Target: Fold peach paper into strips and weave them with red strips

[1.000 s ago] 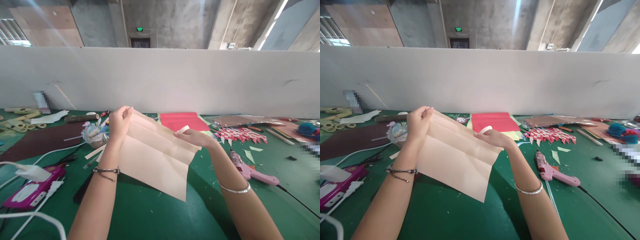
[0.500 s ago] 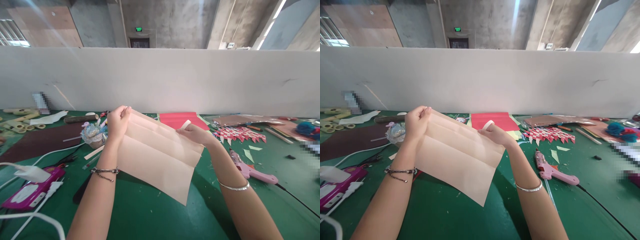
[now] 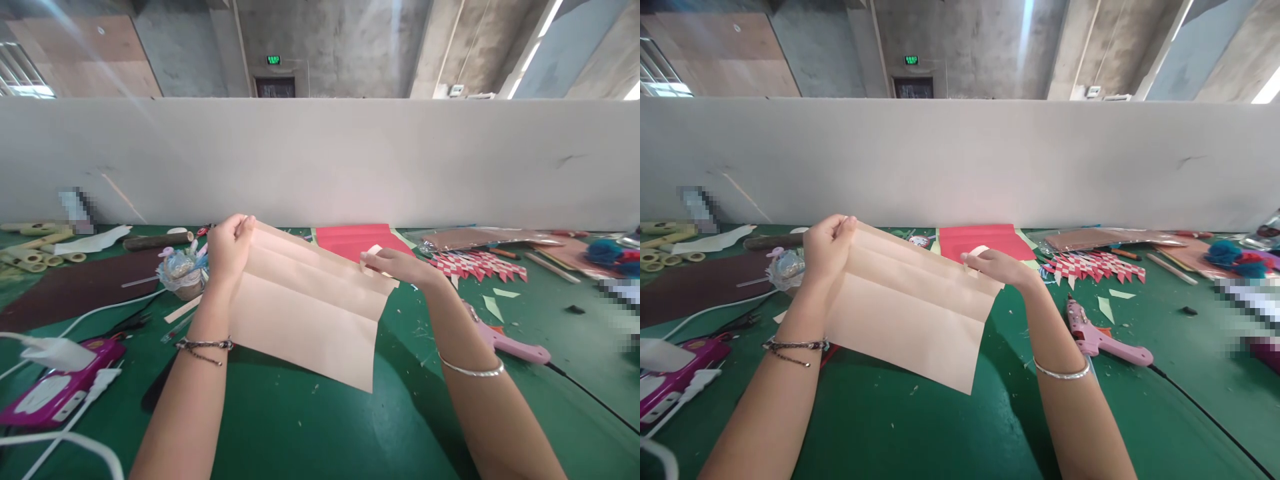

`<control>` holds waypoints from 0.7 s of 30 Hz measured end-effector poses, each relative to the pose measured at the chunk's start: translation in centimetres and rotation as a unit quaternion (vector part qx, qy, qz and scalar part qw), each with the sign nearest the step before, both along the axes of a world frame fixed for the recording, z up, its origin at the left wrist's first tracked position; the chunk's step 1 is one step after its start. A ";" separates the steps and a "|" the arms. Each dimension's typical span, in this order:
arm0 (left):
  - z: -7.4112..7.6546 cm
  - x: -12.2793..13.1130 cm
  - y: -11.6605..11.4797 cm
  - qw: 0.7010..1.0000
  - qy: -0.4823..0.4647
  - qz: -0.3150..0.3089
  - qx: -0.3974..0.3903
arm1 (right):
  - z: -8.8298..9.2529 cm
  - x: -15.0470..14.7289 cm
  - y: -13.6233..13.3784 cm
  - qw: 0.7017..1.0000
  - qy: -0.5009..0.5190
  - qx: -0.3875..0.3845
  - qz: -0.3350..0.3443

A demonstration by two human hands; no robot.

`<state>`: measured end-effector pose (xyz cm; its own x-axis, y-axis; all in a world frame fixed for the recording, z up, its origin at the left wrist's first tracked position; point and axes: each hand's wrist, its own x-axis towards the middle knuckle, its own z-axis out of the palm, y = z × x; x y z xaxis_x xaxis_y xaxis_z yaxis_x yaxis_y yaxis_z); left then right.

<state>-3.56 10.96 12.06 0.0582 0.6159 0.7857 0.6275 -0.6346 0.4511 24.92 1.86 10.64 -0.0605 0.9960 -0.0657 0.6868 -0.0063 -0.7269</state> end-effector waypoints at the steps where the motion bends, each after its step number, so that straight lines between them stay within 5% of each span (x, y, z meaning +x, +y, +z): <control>1: 0.0 0.0 0.0 1.000 0.000 -0.001 0.001 | 0.0 -0.2 0.0 1.000 -0.016 -0.011 0.010; 7: 0.0 0.0 0.1 1.000 -0.001 0.001 0.004 | -0.4 -0.7 0.2 0.998 -0.024 0.003 0.064; 21: 0.1 -0.7 0.3 1.000 -0.020 0.020 -0.002 | -0.4 1.5 0.1 1.000 0.012 0.010 -0.007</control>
